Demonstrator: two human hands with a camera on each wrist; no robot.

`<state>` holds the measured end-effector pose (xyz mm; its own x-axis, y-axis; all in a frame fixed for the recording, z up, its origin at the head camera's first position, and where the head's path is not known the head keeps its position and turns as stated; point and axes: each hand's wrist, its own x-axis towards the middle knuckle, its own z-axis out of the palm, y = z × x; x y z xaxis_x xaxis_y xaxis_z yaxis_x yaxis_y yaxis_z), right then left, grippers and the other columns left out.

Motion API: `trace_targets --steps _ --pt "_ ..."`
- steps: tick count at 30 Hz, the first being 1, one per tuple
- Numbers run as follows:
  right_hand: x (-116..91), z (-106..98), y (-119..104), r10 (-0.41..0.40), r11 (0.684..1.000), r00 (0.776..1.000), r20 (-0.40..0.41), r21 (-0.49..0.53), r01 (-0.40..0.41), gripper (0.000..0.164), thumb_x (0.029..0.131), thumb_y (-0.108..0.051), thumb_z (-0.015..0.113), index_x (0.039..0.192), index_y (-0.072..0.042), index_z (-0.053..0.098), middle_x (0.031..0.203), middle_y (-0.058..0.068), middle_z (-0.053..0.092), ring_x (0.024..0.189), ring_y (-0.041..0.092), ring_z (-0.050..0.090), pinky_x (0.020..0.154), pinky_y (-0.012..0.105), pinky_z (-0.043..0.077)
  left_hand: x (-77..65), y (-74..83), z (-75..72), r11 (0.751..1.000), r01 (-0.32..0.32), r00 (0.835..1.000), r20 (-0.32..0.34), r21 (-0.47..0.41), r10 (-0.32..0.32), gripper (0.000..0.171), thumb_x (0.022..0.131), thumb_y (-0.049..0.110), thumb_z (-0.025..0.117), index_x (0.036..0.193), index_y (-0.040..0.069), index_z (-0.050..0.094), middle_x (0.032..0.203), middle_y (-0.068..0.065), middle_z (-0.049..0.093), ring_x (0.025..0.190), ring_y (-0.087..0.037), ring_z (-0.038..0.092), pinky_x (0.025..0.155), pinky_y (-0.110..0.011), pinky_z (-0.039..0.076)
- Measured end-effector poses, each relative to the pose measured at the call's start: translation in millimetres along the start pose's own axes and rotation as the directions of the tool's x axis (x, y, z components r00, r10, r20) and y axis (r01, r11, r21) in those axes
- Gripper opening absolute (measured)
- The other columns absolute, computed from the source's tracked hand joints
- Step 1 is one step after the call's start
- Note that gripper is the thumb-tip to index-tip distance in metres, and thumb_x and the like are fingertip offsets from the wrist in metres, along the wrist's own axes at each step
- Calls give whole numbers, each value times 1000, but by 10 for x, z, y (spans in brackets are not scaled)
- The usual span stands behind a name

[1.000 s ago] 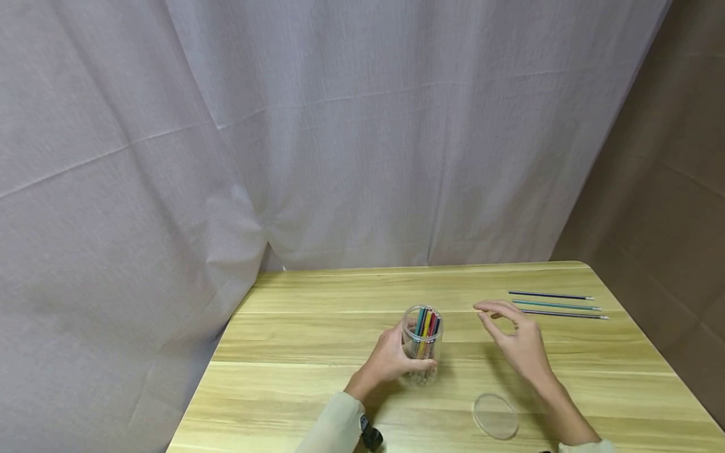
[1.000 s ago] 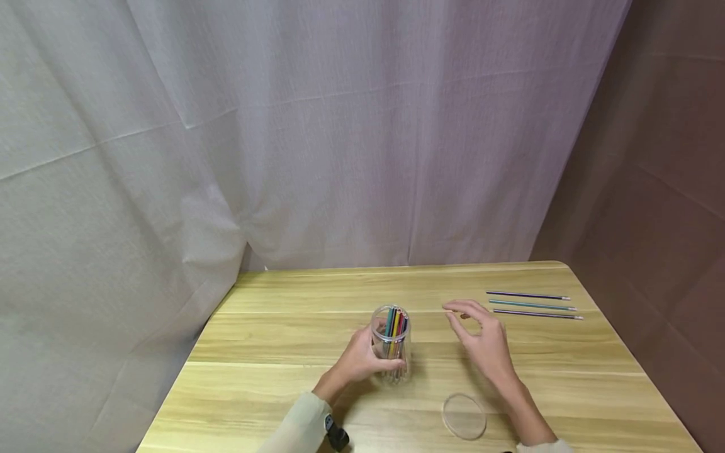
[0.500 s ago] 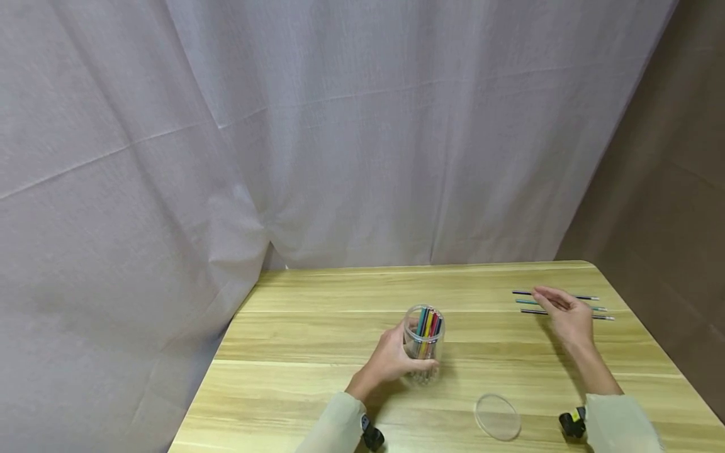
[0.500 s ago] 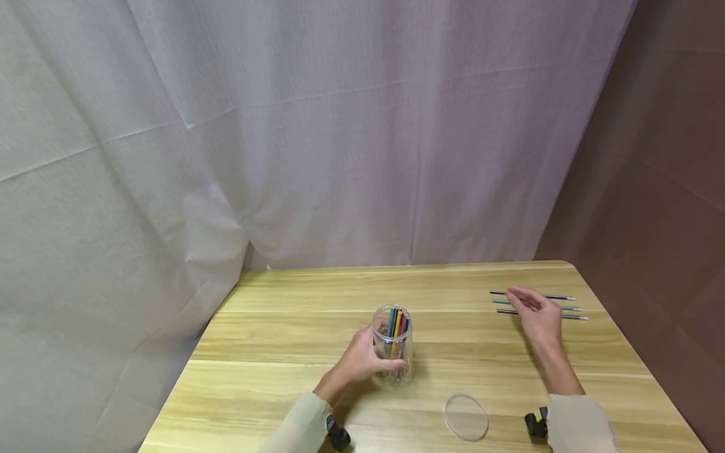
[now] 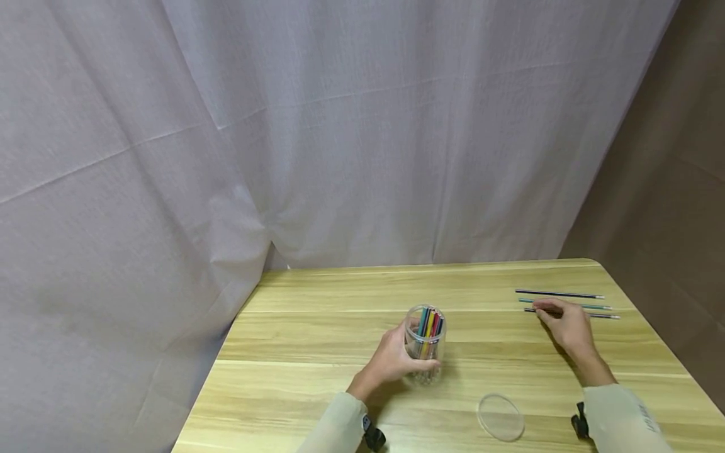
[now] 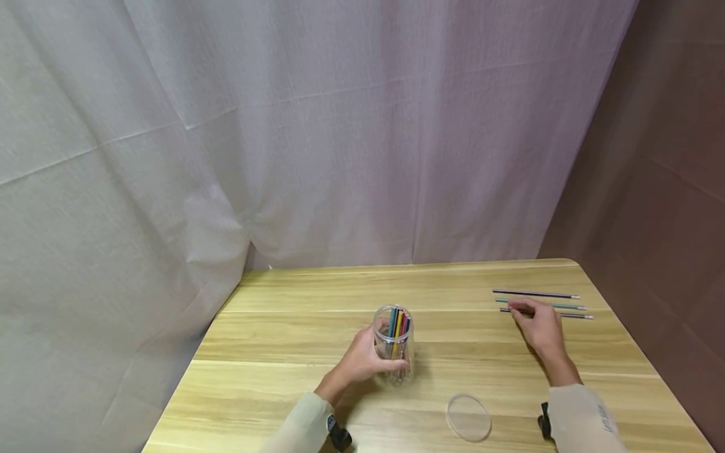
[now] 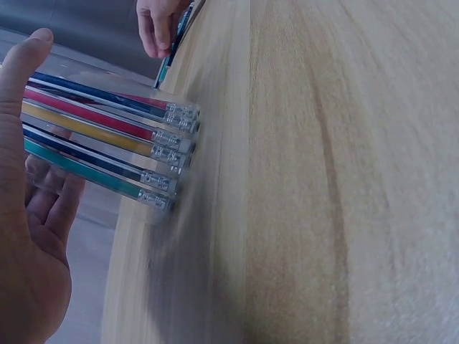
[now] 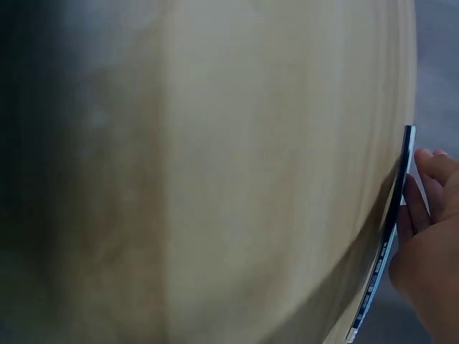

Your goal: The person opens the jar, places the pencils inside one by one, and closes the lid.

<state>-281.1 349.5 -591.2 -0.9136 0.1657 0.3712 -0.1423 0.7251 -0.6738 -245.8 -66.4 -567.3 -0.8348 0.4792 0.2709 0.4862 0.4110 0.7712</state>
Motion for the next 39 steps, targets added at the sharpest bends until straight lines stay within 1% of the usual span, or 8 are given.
trace_targets --steps 2,7,9,14,16,22,28,39 --pt "-12 10 -5 -40 999 999 -3 -29 39 16 97 -5 77 113 -3 80 104 17 79 84 -11 61 75 15 50 -1 9 -2 1000 2 1000 -2 -1 -2 84 78 44 96 146 21 53 131 11 66 113 -4 63 100 -28 53" --pt "-37 36 -41 -101 992 995 -1 -75 101 16 92 -2 81 107 -5 81 99 15 80 91 31 74 82 39 54 -1 29 -11 1000 8 1000 -5 -3 -8 82 78 44 96 144 21 54 129 11 66 112 -4 64 100 -28 53" --pt "-48 44 -52 -120 990 993 14 -76 121 16 90 0 82 105 -5 82 97 14 80 92 37 73 81 38 54 2 28 -15 1000 11 1000 -2 -7 -11 81 78 44 96 144 21 54 129 11 66 112 -4 64 99 -28 53" --pt "-79 61 -92 -174 984 983 53 -36 176 19 87 4 84 104 -4 81 94 12 79 85 25 73 71 13 48 2 22 -27 1000 19 1000 3 -16 -19 81 78 45 96 144 22 54 129 12 66 112 -3 64 100 -28 53" --pt "-97 73 -108 -192 981 979 69 -18 193 19 87 5 84 104 -3 80 93 11 79 82 20 72 69 11 48 0 23 -28 1000 19 1000 4 -16 -19 82 78 45 96 145 22 54 130 12 65 113 -3 64 100 -28 53" --pt "-166 109 -175 -221 975 967 128 6 222 18 86 6 84 101 -2 80 90 8 79 79 8 68 67 15 51 -8 28 -19 1000 22 1000 7 -13 -22 87 79 47 95 149 20 51 134 9 65 116 -4 63 102 -29 52" --pt "-240 116 -385 -229 973 953 197 28 228 17 88 5 82 103 -3 81 93 7 79 81 11 71 69 23 57 -19 39 -7 1000 13 1000 0 -1 -13 91 79 48 94 152 18 49 136 7 64 117 -6 63 102 -30 52" --pt "-286 48 -863 -407 912 905 125 119 394 28 83 11 81 104 -7 82 92 0 79 83 3 68 66 15 51 -18 37 -7 1000 24 1000 3 -14 -24 87 78 45 96 149 20 51 132 11 65 112 -4 63 98 -29 54"
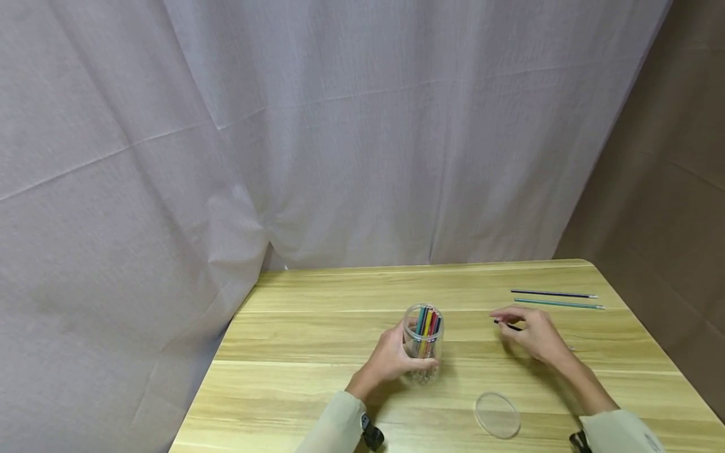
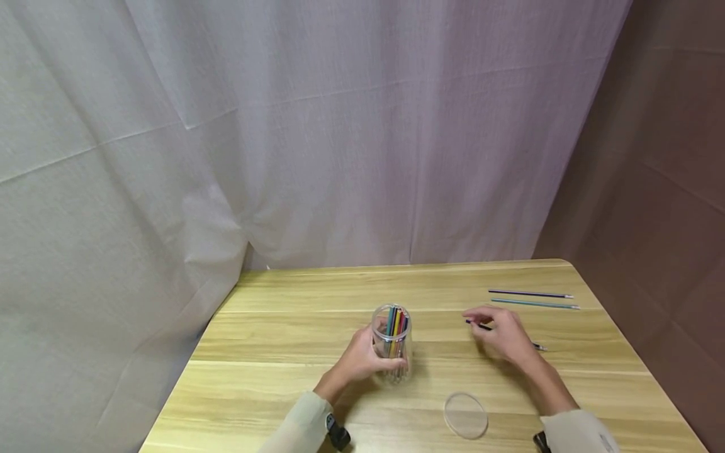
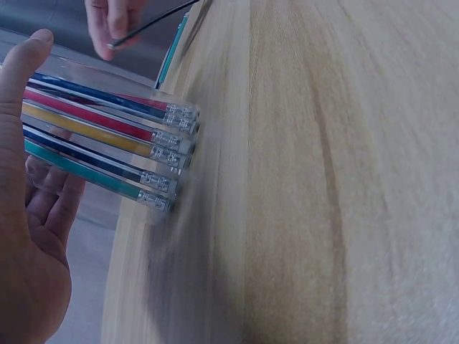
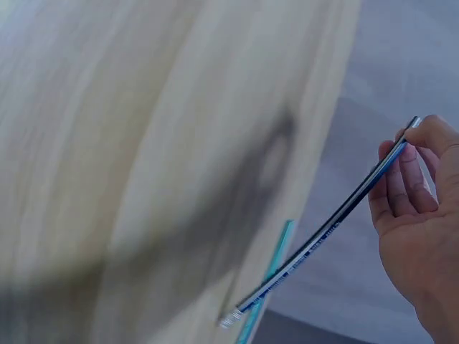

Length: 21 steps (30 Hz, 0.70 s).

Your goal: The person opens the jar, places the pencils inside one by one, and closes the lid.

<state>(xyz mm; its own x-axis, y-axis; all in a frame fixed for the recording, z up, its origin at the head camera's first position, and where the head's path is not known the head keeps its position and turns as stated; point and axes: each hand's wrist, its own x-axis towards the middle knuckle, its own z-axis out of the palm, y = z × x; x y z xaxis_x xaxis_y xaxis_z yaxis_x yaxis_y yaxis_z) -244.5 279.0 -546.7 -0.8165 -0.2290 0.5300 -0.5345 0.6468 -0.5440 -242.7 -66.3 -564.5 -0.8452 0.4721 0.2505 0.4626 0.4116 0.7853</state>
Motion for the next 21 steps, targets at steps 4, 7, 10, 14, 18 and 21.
trace_targets --steps 4,7,10,14,18,21 --pt "35 -36 -182 8 998 1000 6 65 -9 29 85 11 79 104 -11 82 98 3 79 88 1 69 69 15 54 -2 7 -2 1000 6 1000 -3 5 -6 85 78 45 96 147 20 53 130 11 66 110 -4 63 97 -29 54" --pt "56 -67 -310 17 993 1000 8 113 -18 30 86 12 78 103 -13 82 101 3 79 89 2 69 75 15 56 0 4 -1 1000 0 1000 -6 3 0 83 78 44 96 145 20 54 129 10 66 110 -4 63 96 -28 54" --pt "79 -106 -440 20 983 1000 10 184 -21 31 87 13 76 104 -12 81 102 5 78 91 9 71 81 16 57 4 -7 2 1000 -7 1000 -5 0 7 83 78 44 96 145 20 54 128 10 67 109 -4 64 95 -28 55" --pt "114 -161 -624 36 955 999 14 292 -39 29 90 14 73 107 -9 79 101 4 77 92 13 72 83 15 56 4 -12 5 1000 -6 1000 -4 -4 6 82 78 45 95 145 21 54 128 12 67 109 -4 64 96 -29 54" --pt "138 -213 -800 37 916 999 14 399 -39 25 93 14 71 110 -3 76 100 3 76 92 7 72 81 18 58 4 -11 10 1000 -2 1000 -2 -17 2 80 79 42 96 144 23 55 126 13 67 109 -3 64 97 -29 54" --pt "159 -261 -921 19 879 1000 10 477 -21 23 94 16 69 111 2 74 101 5 76 94 11 72 80 20 59 5 -11 15 1000 -1 1000 2 -26 1 78 79 40 96 143 24 55 125 13 67 109 -3 64 97 -29 54"
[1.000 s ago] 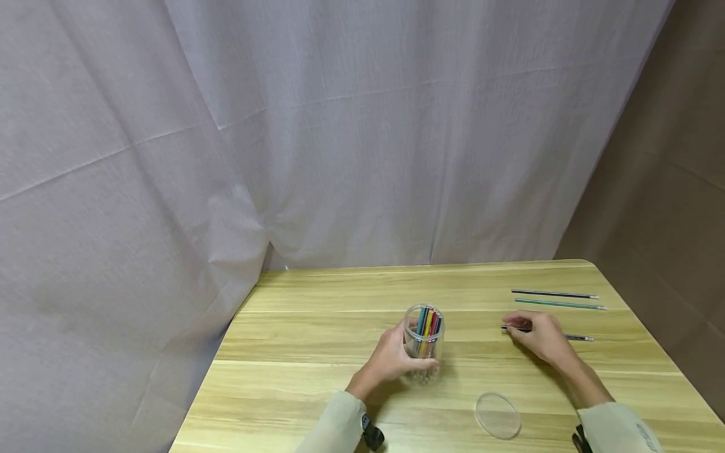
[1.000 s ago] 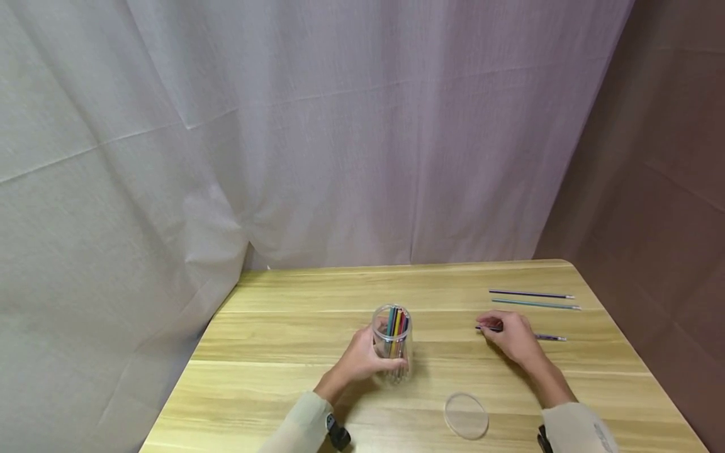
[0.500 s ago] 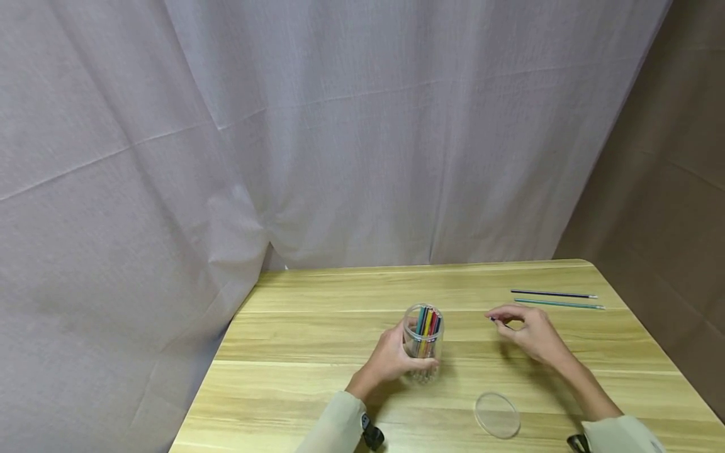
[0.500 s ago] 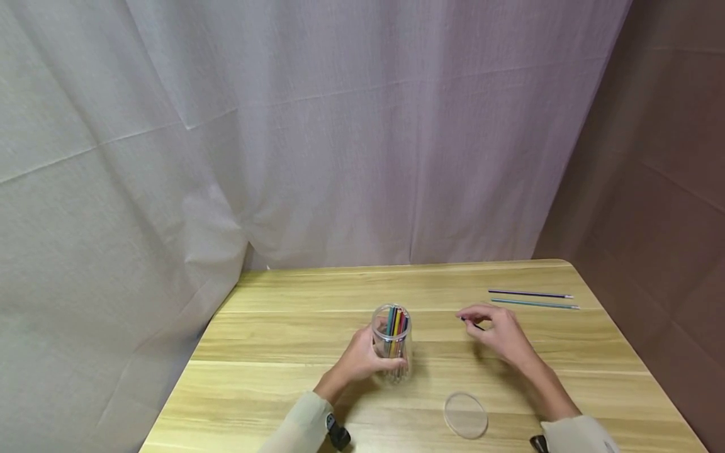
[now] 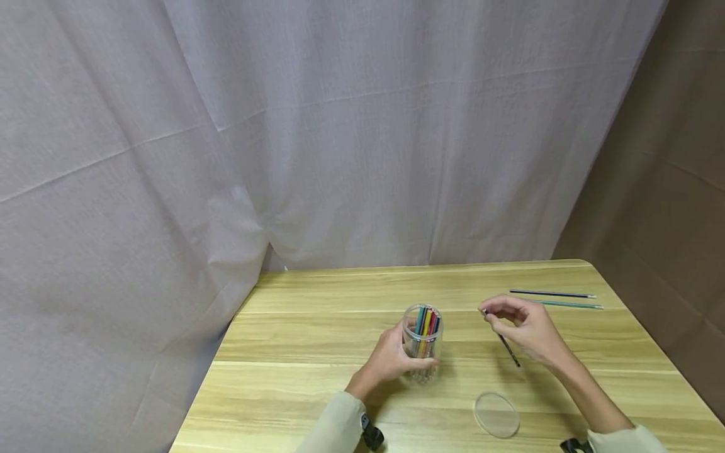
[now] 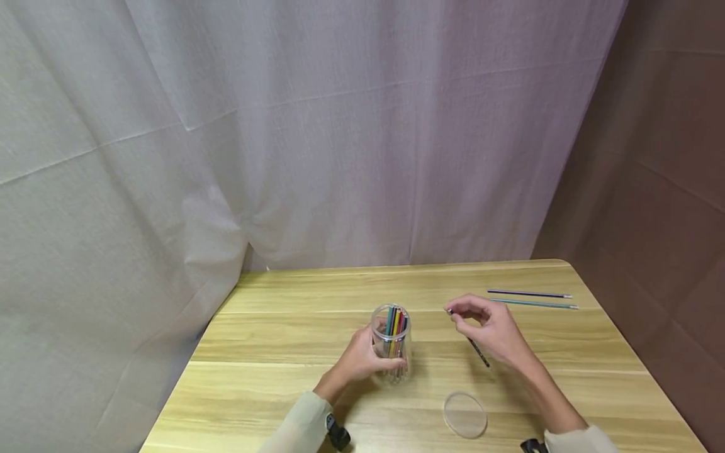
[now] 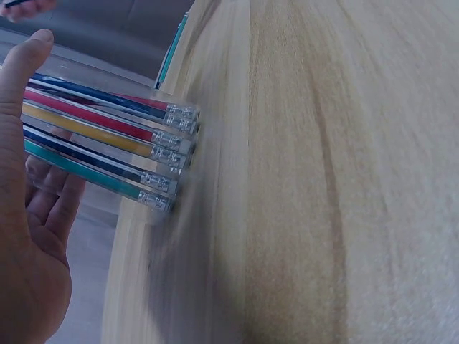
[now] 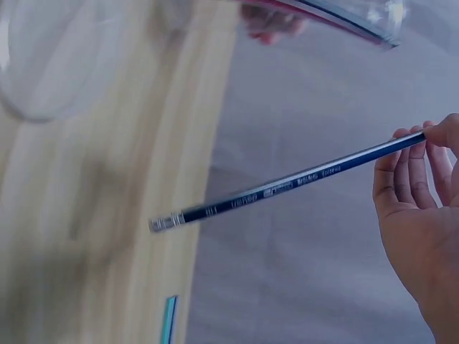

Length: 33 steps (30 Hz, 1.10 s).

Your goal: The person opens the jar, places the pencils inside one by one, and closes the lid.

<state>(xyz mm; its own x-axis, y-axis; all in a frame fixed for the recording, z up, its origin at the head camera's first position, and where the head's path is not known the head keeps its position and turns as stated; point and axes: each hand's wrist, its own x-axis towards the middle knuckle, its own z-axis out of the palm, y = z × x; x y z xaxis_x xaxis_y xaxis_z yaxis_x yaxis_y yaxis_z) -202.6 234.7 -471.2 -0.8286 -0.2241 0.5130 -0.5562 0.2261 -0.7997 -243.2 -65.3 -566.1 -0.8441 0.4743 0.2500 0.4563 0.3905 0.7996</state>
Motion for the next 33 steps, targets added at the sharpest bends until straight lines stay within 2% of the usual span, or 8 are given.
trace_targets --steps 7,18,21,25,27,31,33 --pt "57 19 -302 -18 985 1000 13 170 16 20 94 19 67 111 10 70 104 7 76 95 13 75 81 22 60 -8 9 -6 1000 1 1000 -2 -5 -1 78 79 42 96 142 23 55 124 13 68 108 -3 65 96 -29 55" --pt "186 59 -779 -59 961 998 2 272 57 19 95 21 63 111 12 68 102 15 75 95 15 76 83 25 61 -18 25 -10 1000 13 1000 -6 -12 -13 79 78 48 95 142 24 56 123 11 68 106 -4 65 94 -27 55" --pt "241 87 -907 -70 932 997 -17 356 72 19 95 23 61 111 14 66 104 14 76 97 18 75 86 25 61 -15 19 -6 1000 8 1000 -7 -9 -8 79 78 48 95 142 24 56 125 10 68 107 -4 65 94 -28 55" --pt "331 153 -1023 -96 860 992 -87 494 126 21 94 28 57 111 20 64 107 18 75 99 22 75 88 29 61 -10 12 -9 1000 -6 1000 -11 7 6 80 78 47 95 143 23 55 124 11 68 106 -4 65 94 -28 55" --pt "378 193 -1056 -104 832 985 -137 530 161 21 93 30 56 111 22 63 107 20 75 99 24 75 89 30 61 -9 13 -12 1000 -10 1000 -10 7 10 79 78 45 95 143 24 55 123 12 68 105 -4 65 94 -28 55" --pt "461 275 -1060 -109 805 973 -203 557 206 19 93 29 57 111 24 61 106 19 75 100 25 75 90 32 61 -12 6 -13 1000 -15 1000 -9 1 15 78 77 43 96 141 23 56 121 13 69 104 -3 65 93 -28 55" --pt "491 322 -1039 -101 803 967 -232 555 217 17 94 26 59 111 25 61 105 17 75 99 24 75 89 32 61 -14 3 -12 1000 -15 1000 -9 4 15 78 77 44 97 141 22 57 120 12 70 103 -4 65 92 -28 55"
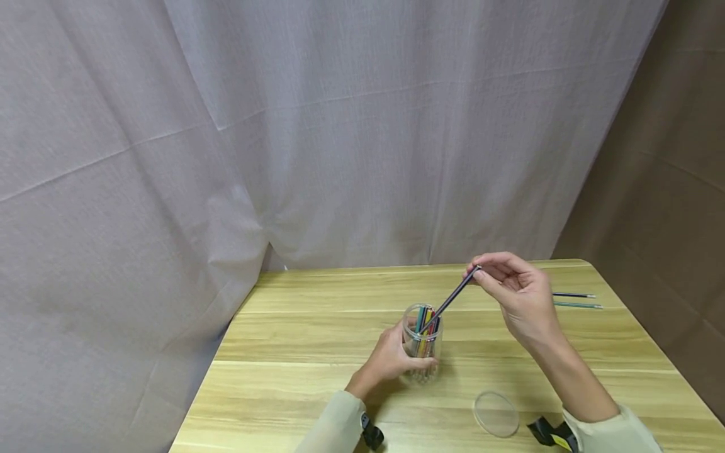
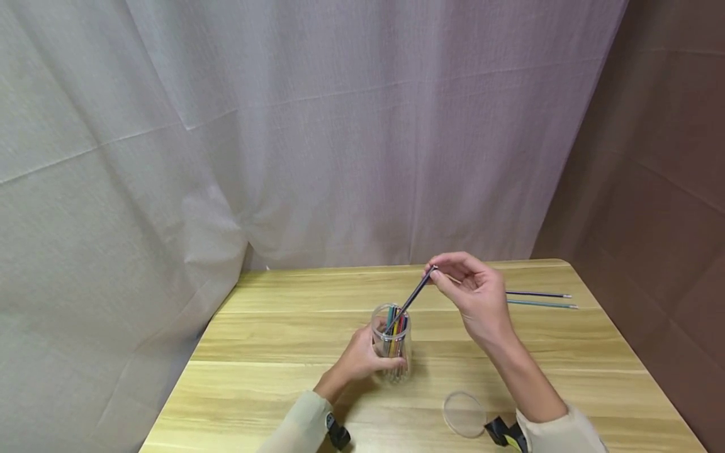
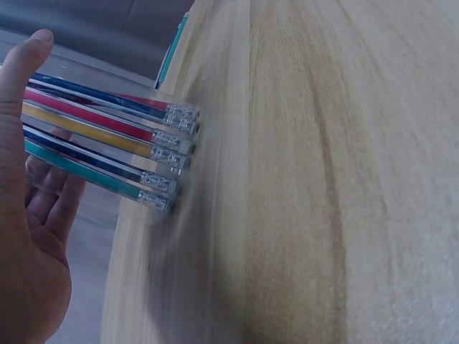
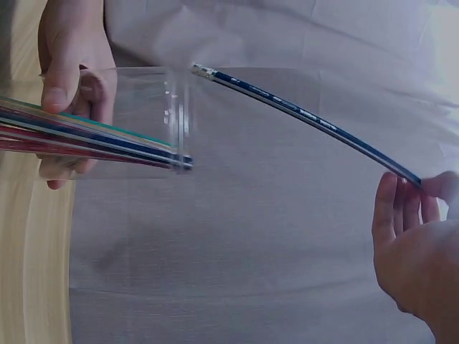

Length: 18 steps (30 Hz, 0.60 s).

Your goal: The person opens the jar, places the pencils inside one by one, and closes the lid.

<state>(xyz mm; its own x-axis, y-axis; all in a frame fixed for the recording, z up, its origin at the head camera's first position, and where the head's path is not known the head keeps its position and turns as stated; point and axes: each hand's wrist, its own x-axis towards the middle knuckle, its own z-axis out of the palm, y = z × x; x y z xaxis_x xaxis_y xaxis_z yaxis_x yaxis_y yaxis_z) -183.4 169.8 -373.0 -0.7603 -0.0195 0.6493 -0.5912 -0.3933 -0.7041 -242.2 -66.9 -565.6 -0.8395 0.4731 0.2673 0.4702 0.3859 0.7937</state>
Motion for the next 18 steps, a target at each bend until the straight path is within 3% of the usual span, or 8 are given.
trace_targets --steps 8,13,18 --pt "2 27 175 -42 999 995 -86 21 44 16 94 26 59 110 26 60 104 17 75 96 22 76 86 33 62 -5 30 17 1000 17 1000 4 19 -17 88 78 49 95 150 21 52 128 7 70 113 -6 65 99 -29 53" --pt "-21 0 237 -47 997 985 -166 -66 36 17 92 25 63 109 25 61 103 17 76 95 20 76 85 31 62 7 27 26 1000 12 1000 6 -3 -12 82 79 46 95 145 21 55 128 11 68 111 -4 64 98 -28 54" --pt "-58 -26 265 -45 995 981 -187 -97 27 18 90 29 61 108 26 61 103 16 75 97 19 75 86 29 61 15 22 32 1000 12 1000 0 13 -12 83 79 45 95 146 20 54 129 10 67 110 -4 64 96 -28 54"
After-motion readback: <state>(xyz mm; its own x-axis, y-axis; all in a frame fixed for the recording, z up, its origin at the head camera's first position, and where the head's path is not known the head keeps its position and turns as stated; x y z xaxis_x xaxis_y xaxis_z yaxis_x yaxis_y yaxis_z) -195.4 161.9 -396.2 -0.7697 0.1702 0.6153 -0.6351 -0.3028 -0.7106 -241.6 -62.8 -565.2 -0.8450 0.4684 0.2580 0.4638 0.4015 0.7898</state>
